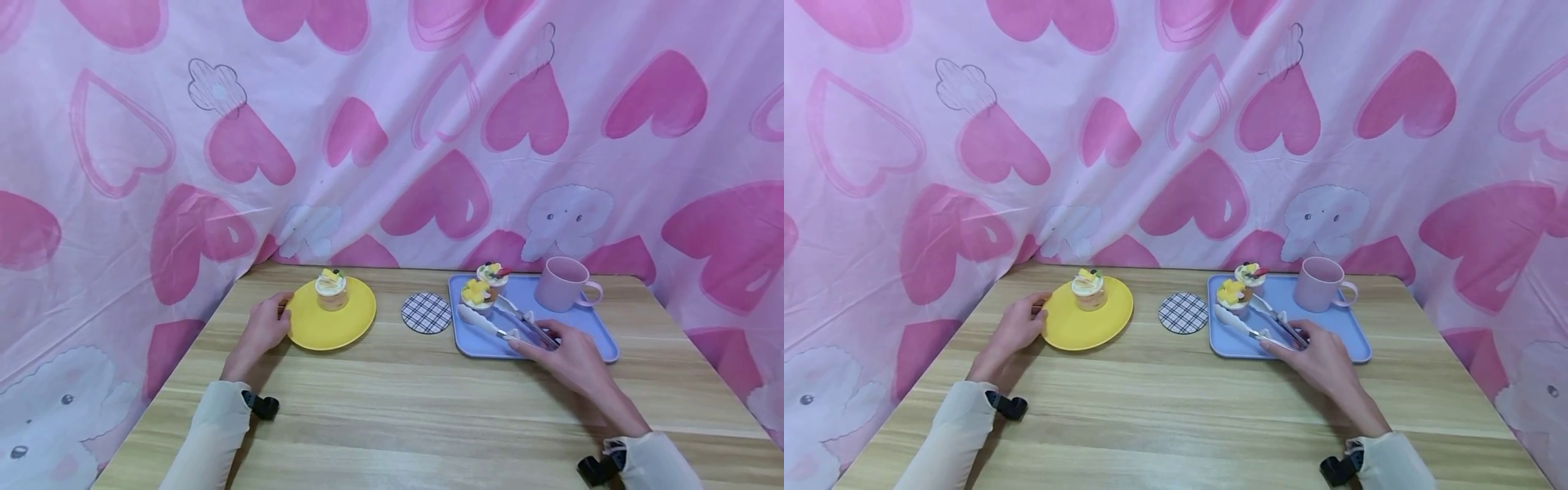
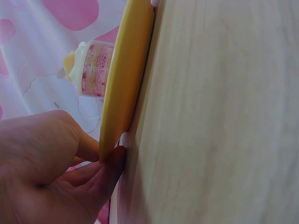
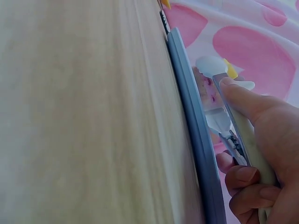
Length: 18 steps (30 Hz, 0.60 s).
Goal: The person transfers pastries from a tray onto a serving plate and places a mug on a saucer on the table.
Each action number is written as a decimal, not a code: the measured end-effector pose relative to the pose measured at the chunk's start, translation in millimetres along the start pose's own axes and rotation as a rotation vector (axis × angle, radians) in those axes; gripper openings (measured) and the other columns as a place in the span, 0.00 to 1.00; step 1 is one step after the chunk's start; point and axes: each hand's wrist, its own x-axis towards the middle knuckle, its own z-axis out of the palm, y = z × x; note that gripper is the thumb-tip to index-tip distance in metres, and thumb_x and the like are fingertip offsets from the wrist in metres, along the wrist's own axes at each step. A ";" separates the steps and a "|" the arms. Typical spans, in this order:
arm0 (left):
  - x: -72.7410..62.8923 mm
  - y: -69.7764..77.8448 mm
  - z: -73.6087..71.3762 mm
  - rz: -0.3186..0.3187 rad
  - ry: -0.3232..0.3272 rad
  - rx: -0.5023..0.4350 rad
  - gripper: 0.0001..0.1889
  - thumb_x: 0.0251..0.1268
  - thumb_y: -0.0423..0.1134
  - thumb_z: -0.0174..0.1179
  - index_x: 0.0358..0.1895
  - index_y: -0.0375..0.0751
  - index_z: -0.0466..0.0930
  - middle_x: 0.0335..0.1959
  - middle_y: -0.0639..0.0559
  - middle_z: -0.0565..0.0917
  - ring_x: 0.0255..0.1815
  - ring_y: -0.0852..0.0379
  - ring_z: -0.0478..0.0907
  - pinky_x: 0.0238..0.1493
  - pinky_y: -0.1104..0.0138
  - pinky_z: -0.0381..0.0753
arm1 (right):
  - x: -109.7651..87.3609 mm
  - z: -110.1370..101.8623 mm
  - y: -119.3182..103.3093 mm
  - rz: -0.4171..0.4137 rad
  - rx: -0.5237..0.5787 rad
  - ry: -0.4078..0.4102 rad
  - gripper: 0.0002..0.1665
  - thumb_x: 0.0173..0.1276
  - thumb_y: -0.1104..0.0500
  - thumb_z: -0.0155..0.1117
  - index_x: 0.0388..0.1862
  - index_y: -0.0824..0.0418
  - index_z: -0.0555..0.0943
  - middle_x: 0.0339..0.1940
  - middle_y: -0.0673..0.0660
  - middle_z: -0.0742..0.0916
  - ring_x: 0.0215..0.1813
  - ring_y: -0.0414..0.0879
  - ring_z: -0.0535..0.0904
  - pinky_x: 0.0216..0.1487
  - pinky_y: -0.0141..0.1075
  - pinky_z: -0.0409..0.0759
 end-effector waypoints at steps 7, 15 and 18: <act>0.1 1.0 0.8 -0.015 -0.008 -0.004 0.26 0.80 0.29 0.50 0.78 0.26 0.69 0.70 0.26 0.80 0.70 0.33 0.79 0.72 0.42 0.81 | 6.1 2.9 2.7 -0.036 -0.014 0.004 0.57 0.59 0.19 0.72 0.70 0.62 0.83 0.50 0.61 0.90 0.45 0.52 0.78 0.38 0.36 0.68; -1.0 1.2 -0.3 -0.030 -0.016 -0.005 0.26 0.81 0.29 0.50 0.78 0.26 0.69 0.71 0.25 0.79 0.71 0.32 0.79 0.73 0.42 0.81 | 6.2 4.1 3.4 -0.023 -0.012 -0.011 0.58 0.59 0.19 0.72 0.71 0.63 0.82 0.49 0.60 0.90 0.45 0.51 0.78 0.37 0.35 0.68; -0.7 1.1 -0.6 -0.029 -0.015 -0.002 0.26 0.81 0.29 0.50 0.78 0.26 0.68 0.71 0.25 0.79 0.71 0.32 0.79 0.73 0.42 0.81 | 6.9 4.6 2.8 -0.024 -0.010 -0.013 0.58 0.59 0.19 0.73 0.70 0.64 0.82 0.47 0.59 0.90 0.45 0.51 0.77 0.36 0.35 0.67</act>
